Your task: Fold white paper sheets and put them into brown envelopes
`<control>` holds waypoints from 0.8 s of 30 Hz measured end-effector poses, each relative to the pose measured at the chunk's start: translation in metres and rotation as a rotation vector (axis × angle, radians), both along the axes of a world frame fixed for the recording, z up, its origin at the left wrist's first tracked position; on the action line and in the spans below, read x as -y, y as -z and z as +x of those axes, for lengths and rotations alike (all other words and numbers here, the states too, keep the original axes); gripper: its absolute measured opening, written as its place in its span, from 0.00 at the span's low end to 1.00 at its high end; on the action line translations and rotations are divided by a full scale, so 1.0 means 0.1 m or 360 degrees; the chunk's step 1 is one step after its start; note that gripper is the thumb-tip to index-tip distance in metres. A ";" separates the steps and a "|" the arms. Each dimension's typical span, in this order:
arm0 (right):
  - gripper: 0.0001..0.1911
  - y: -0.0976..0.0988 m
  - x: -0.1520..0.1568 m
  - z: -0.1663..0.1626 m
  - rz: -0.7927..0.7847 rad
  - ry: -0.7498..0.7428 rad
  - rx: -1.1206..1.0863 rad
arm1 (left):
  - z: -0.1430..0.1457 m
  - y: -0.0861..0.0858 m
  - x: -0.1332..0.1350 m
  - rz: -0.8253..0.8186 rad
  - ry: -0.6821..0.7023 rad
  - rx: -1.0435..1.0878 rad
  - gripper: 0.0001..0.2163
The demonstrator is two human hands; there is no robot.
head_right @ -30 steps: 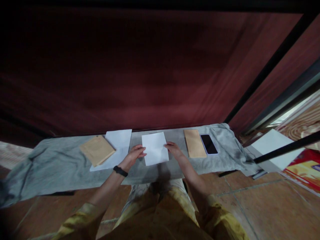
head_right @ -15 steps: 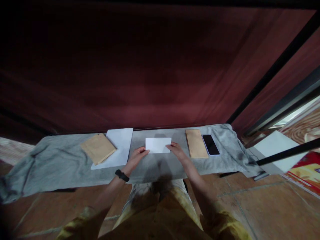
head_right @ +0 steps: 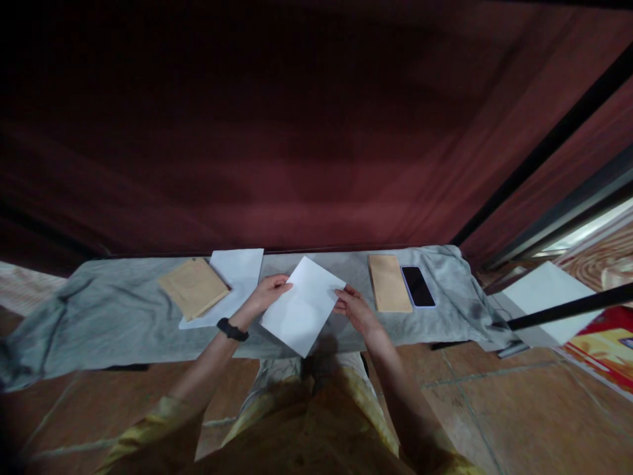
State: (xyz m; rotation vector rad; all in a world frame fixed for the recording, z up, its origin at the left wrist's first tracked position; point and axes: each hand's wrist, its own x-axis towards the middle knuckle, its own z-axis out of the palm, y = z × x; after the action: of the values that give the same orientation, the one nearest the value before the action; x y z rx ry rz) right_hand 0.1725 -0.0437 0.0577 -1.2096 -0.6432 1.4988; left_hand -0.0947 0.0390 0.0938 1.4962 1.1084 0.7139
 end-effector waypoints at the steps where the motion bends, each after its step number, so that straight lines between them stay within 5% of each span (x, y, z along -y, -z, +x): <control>1: 0.22 0.05 0.04 0.00 -0.0026 -0.0006 0.0009 | -0.01 -0.01 -0.04 -0.0044 0.0121 -0.0062 0.13; 4: 0.21 0.24 0.19 -0.02 -0.0094 -0.0081 0.0252 | 0.03 0.05 -0.14 -0.0074 0.0339 -0.0264 0.10; 9: 0.19 0.53 0.31 -0.12 -0.0168 -0.0033 0.0619 | 0.26 0.25 -0.13 0.0171 0.0215 -0.0436 0.10; 14: 0.14 0.66 0.23 -0.11 -0.0146 0.0115 0.0986 | 0.49 0.66 0.32 0.0891 0.0211 -0.1035 0.19; 19: 0.09 0.74 0.20 -0.06 -0.0154 0.0075 0.1278 | 0.52 1.13 0.81 0.1022 0.0282 -0.1366 0.25; 24: 0.06 0.75 0.30 0.03 -0.0164 0.0023 0.1584 | 0.47 1.27 0.91 0.1020 0.0259 -0.1466 0.25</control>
State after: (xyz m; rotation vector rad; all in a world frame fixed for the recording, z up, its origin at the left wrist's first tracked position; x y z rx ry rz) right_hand 0.1752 -0.0739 -0.0176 -2.0332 -1.1949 0.8397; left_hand -0.0478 -0.0516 -0.0335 2.5737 1.4625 0.2345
